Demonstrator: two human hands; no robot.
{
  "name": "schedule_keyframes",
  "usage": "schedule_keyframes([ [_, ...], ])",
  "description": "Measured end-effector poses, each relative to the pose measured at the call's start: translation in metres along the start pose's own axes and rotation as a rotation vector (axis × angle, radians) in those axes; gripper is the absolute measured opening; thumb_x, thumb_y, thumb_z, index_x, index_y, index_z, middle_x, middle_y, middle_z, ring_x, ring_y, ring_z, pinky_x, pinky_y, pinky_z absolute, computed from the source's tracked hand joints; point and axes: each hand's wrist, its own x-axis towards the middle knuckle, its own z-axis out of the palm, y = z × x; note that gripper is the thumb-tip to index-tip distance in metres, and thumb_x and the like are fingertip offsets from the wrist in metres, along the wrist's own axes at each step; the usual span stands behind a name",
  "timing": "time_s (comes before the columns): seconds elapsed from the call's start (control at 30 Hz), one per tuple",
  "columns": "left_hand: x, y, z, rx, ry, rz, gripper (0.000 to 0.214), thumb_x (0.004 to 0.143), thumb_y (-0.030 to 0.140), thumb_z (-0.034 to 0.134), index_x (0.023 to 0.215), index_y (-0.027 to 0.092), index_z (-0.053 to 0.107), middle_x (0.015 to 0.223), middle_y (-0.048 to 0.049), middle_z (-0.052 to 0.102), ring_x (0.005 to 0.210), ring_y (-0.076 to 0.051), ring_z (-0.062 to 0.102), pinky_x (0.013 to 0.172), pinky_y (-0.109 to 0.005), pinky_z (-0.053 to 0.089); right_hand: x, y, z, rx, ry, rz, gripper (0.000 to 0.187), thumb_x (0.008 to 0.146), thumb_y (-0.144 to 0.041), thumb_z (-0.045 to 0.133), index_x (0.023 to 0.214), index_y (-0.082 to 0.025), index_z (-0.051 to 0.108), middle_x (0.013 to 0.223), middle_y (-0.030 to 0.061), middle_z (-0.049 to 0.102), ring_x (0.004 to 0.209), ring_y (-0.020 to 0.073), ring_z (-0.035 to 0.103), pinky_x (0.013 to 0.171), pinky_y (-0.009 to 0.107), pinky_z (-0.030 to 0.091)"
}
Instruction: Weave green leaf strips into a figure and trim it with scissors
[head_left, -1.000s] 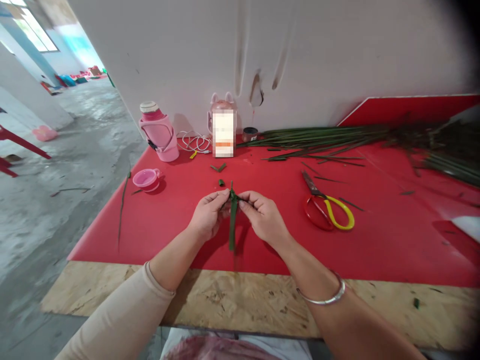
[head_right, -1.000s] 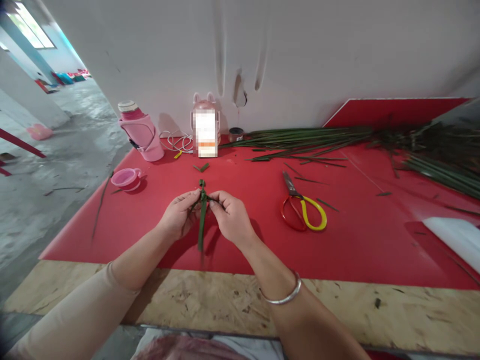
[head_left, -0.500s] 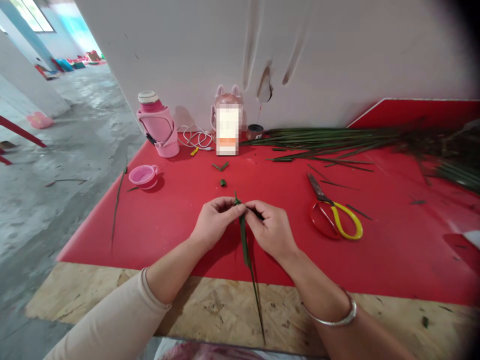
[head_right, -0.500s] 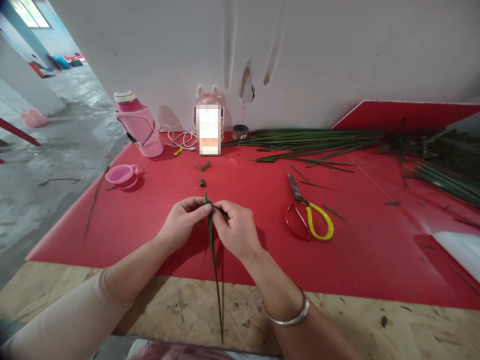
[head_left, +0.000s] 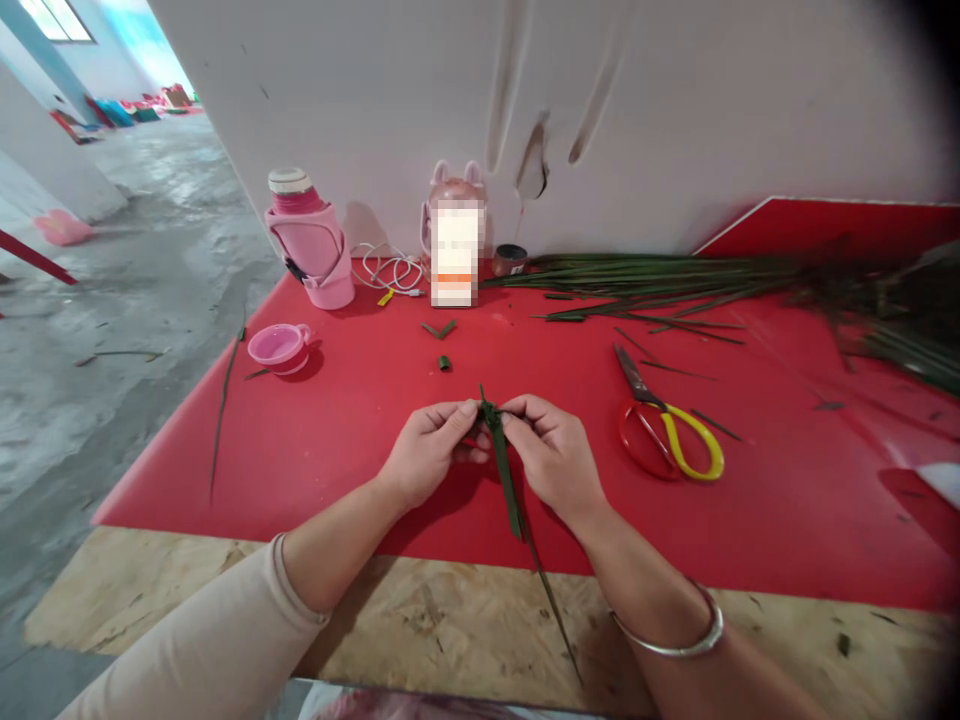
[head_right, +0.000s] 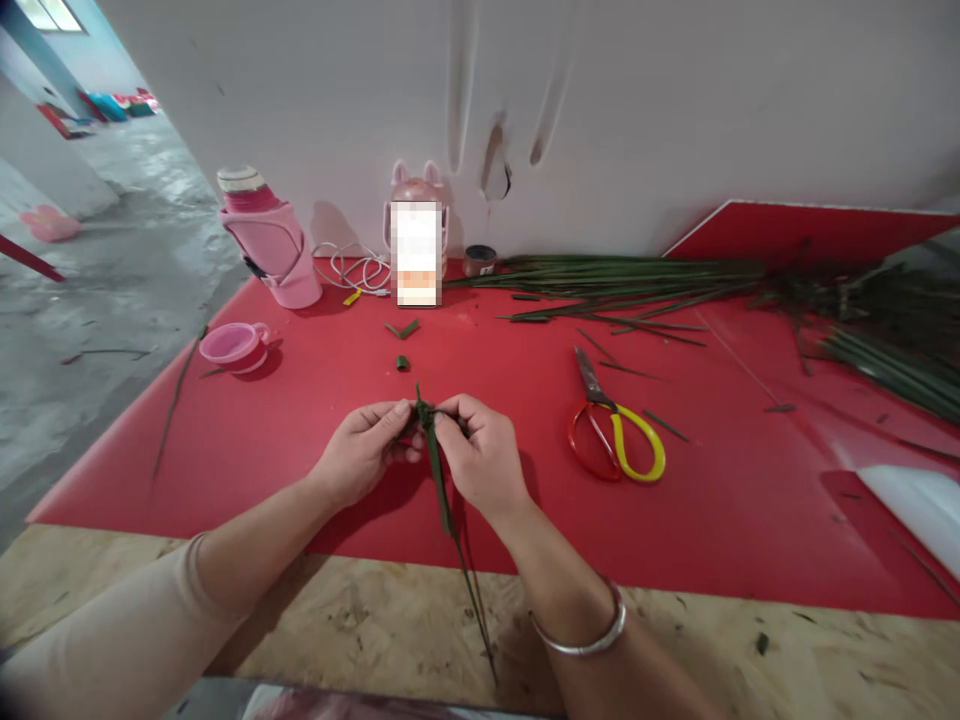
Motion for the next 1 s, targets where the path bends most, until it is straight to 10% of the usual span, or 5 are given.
schedule_keyframes([
  [0.3, 0.001, 0.005, 0.002, -0.192, 0.018, -0.063, 0.042, 0.074, 0.049, 0.06, 0.084, 0.009, 0.065, 0.07, -0.0055, 0.061, 0.058, -0.011, 0.057, 0.051, -0.022, 0.049, 0.002, -0.002, -0.001, 0.032, 0.022, -0.002, 0.012, 0.078, -0.021, 0.054, 0.07, -0.018, 0.061, 0.062, -0.0008, 0.062, 0.059, 0.0121, 0.058, 0.057, 0.022, 0.046],
  [0.77, 0.0, -0.002, 0.002, 0.495, 0.231, 0.354, 0.026, 0.083, 0.037, 0.052, 0.075, 0.015, 0.065, 0.068, -0.0002, 0.062, 0.065, -0.01, 0.054, 0.064, -0.022, 0.043, -0.004, 0.0, 0.005, -0.271, -0.06, -0.217, 0.015, 0.08, -0.023, 0.054, 0.068, -0.017, 0.06, 0.055, -0.0035, 0.047, 0.052, 0.0081, 0.039, 0.05, 0.021, 0.033],
  [1.0, 0.0, -0.003, 0.005, 0.425, 0.352, 0.349, 0.021, 0.074, 0.035, 0.064, 0.081, 0.016, 0.067, 0.072, -0.0018, 0.068, 0.064, -0.011, 0.059, 0.062, -0.022, 0.047, -0.001, 0.006, 0.011, 0.145, -0.031, -0.063, 0.029, 0.077, -0.027, 0.06, 0.104, -0.021, 0.054, 0.08, 0.0009, 0.062, 0.071, 0.0128, 0.057, 0.063, 0.024, 0.045],
])
